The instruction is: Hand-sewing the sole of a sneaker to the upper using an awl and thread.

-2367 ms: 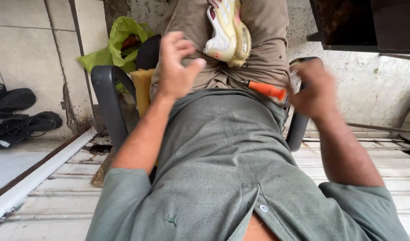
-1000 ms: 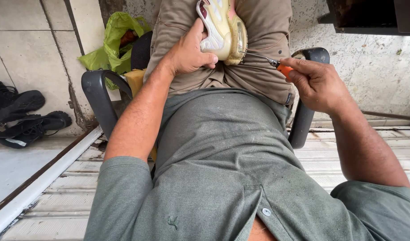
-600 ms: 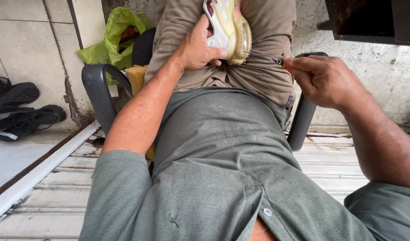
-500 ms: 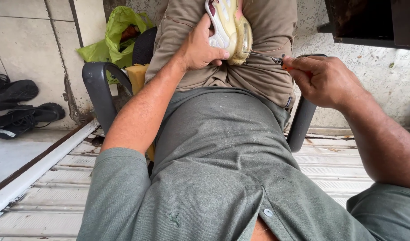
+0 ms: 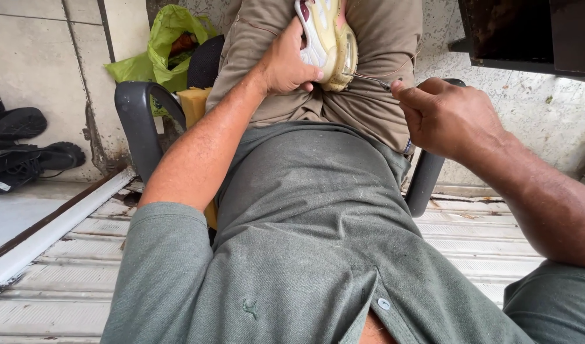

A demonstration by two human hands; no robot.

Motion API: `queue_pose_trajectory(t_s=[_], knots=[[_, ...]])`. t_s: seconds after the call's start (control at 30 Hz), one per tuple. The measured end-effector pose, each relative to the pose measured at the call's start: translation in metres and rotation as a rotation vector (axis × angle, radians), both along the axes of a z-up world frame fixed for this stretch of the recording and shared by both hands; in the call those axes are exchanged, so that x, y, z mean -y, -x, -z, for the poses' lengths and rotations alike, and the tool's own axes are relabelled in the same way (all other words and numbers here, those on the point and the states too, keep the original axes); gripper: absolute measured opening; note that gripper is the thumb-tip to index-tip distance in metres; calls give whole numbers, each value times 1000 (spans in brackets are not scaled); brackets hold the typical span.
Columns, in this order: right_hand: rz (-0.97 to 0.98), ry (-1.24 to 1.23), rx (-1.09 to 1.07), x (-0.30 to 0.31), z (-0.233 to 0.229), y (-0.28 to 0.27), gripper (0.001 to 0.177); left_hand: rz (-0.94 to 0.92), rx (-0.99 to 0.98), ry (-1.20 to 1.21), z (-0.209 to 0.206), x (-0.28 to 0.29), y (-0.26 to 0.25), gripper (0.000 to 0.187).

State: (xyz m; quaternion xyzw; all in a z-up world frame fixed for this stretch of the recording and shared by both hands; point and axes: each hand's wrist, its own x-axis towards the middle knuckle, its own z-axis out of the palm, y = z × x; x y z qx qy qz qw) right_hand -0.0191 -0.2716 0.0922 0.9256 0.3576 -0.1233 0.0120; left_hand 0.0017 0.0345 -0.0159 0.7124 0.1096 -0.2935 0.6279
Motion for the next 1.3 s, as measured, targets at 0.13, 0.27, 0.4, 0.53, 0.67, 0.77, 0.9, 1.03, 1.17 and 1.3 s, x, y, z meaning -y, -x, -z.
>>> queue_pose_trajectory(t_s=[0.13, 0.27, 0.4, 0.53, 0.67, 0.77, 0.9, 1.03, 1.17, 1.3], knots=[[-21, -18, 41, -3, 2, 3, 29, 4, 4, 12, 2, -1, 0, 69], [-15, 16, 21, -12, 3, 2, 32, -18, 0, 75, 4, -1, 1, 69], [-33, -33, 48, -16, 7, 7, 31, -4, 16, 102, 8, -3, 1, 77], [-10, 18, 65, -23, 5, 10, 36, 33, 43, 98, 3, -3, -2, 80], [24, -15, -33, -25, -10, 7, 36, -3, 0, 91, 0, -1, 0, 76], [97, -125, -221, -22, -33, 3, 41, 4, -45, 113, -24, -8, 1, 74], [424, -373, -889, -17, -45, 18, 50, 45, -182, 249, -33, -19, 39, 79], [707, -385, -1111, -13, -37, 26, 47, 7, -234, 325, -11, -12, 53, 57], [504, -193, -865, -27, -43, 32, 43, 2, -280, 444, -3, -14, 59, 57], [379, -210, -685, -14, -21, 42, 41, -53, -327, 442, 0, -11, 55, 55]])
